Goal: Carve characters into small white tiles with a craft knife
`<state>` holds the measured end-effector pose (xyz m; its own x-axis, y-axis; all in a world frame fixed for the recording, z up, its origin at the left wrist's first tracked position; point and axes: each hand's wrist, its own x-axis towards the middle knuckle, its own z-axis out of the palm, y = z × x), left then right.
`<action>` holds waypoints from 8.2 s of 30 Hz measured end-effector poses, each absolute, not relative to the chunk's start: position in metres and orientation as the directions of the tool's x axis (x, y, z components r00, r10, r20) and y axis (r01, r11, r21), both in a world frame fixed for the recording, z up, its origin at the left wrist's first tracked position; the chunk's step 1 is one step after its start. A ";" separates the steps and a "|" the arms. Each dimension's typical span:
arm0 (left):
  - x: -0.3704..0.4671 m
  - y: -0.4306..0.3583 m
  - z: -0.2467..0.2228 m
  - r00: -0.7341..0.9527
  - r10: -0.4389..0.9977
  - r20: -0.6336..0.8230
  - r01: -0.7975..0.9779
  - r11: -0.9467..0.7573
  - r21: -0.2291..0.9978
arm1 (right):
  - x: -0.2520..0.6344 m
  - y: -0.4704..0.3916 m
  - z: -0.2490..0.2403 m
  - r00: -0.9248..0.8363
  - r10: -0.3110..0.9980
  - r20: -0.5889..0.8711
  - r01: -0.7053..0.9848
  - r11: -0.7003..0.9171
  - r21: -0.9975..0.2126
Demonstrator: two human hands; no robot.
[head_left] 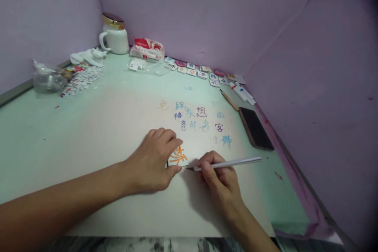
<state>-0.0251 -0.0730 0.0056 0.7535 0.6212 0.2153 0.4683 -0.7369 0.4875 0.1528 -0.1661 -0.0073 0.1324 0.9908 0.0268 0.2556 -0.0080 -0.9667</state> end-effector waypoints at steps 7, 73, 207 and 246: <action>-0.025 -0.072 0.007 0.762 0.619 0.192 0.479 -0.737 0.478 | 0.154 -0.164 -0.009 0.179 0.983 0.037 0.177 0.005 -0.984; -0.035 -0.054 0.024 0.887 0.461 0.037 0.411 -0.823 0.393 | 0.184 -0.156 0.004 -0.058 0.970 0.237 0.286 0.244 -0.927; -0.029 -0.065 -0.001 0.681 0.692 0.241 0.476 -0.668 0.572 | 0.172 -0.125 0.009 -0.109 0.981 0.163 0.891 0.169 -0.422; -0.030 -0.063 -0.004 0.688 0.674 0.268 0.473 -0.697 0.539 | 0.182 -0.122 0.015 -0.262 0.957 0.125 0.865 0.290 -0.409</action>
<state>-0.0300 -0.0634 -0.0039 0.6882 0.6743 0.2678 0.4732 -0.6970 0.5388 0.1817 -0.1217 0.0153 -0.2615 0.9570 0.1255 0.8651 0.2900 -0.4092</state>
